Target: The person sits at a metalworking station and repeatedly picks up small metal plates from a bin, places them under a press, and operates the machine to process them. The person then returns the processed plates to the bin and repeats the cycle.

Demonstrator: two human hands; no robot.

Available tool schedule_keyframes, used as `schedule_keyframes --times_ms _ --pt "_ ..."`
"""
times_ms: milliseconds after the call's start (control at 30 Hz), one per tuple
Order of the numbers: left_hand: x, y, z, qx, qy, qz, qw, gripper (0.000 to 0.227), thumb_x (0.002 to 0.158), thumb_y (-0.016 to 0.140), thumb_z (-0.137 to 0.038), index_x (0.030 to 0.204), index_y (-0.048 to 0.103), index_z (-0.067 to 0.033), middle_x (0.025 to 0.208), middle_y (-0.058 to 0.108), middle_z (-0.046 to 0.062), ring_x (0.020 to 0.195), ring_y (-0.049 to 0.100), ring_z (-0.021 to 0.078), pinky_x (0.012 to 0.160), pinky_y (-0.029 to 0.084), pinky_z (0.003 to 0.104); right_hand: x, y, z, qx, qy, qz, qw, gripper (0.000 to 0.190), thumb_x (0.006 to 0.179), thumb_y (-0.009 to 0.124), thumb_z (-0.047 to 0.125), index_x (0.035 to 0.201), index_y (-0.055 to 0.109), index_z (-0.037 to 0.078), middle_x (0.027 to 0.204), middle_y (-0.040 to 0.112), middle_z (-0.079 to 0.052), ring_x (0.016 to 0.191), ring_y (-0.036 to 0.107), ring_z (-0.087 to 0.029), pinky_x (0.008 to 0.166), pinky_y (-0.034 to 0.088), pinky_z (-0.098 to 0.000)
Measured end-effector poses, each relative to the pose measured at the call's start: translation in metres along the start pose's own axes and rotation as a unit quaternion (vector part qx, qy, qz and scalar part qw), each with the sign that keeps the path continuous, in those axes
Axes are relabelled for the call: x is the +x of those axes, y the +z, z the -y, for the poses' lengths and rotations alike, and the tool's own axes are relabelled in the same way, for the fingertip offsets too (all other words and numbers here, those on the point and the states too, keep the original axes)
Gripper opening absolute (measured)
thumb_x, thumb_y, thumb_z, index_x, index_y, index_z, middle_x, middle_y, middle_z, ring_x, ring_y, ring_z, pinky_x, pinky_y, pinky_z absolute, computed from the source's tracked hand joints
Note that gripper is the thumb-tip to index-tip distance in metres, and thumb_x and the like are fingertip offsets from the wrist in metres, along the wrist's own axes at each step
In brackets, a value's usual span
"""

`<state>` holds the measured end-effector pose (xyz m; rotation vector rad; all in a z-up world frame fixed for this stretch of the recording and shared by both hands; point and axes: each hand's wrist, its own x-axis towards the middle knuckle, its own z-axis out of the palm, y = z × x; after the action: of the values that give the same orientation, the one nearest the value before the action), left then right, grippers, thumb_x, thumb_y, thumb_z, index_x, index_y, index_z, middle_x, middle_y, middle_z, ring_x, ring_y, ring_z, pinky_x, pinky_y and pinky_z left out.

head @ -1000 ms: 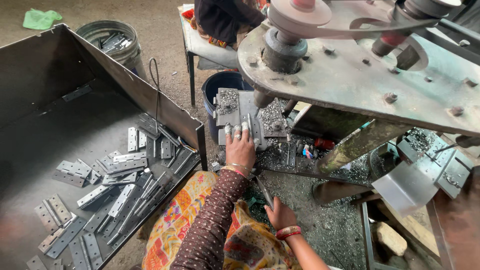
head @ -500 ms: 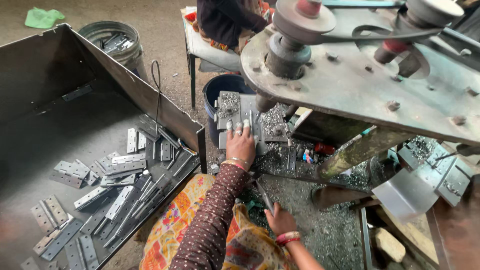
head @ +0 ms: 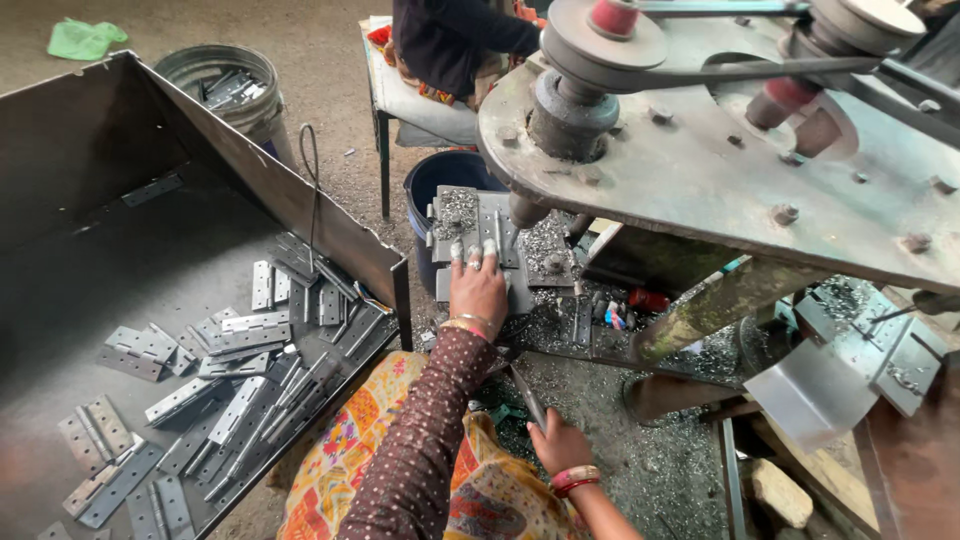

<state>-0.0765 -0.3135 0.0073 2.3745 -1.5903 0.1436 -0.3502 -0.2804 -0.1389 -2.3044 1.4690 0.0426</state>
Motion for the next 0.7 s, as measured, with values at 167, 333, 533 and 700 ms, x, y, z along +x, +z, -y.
schedule_keyframes --times_ms 167,333,533,700 --pt "0.005 -0.012 0.004 -0.006 0.006 -0.025 1.000 0.023 0.092 0.058 -0.015 0.104 0.076 -0.0091 0.145 0.054 0.011 0.137 0.049 0.0286 0.121 0.027 0.058 0.030 -0.037 -0.008 -0.006 -0.041 0.078 0.996 0.048 0.089 0.069 0.051 0.102 0.062 0.005 0.077 0.072 -0.019 0.071 0.073 -0.038 0.067 0.057 -0.0495" --pt "0.028 0.001 0.003 -0.028 -0.015 -0.003 0.999 0.026 0.096 0.057 -0.023 0.104 0.077 -0.0081 0.147 0.053 0.013 0.137 0.049 0.0300 0.117 0.028 0.056 0.016 -0.042 -0.004 -0.011 -0.067 0.037 0.997 0.048 0.087 0.065 0.051 0.107 0.060 0.007 0.079 0.071 -0.020 0.071 0.071 -0.041 0.064 0.055 -0.0533" --pt "0.023 0.005 0.005 -0.028 0.005 -0.002 1.000 0.024 0.097 0.058 -0.026 0.095 0.079 -0.0136 0.133 0.059 0.011 0.125 0.055 0.0292 0.114 0.035 0.053 0.013 0.026 -0.022 -0.020 0.000 0.008 1.000 0.046 0.092 0.057 0.053 0.109 0.059 0.011 0.077 0.074 -0.019 0.074 0.073 -0.042 0.066 0.056 -0.0538" --pt "-0.036 -0.018 0.015 -0.084 0.047 -0.122 0.988 0.016 0.088 0.066 -0.028 0.091 0.076 -0.0154 0.120 0.064 0.004 0.115 0.061 0.0243 0.107 0.041 0.051 0.017 -0.001 -0.033 0.021 -0.084 0.002 0.996 0.040 0.088 0.068 0.049 0.103 0.068 0.012 0.088 0.075 -0.019 0.083 0.073 -0.043 0.071 0.056 -0.0520"
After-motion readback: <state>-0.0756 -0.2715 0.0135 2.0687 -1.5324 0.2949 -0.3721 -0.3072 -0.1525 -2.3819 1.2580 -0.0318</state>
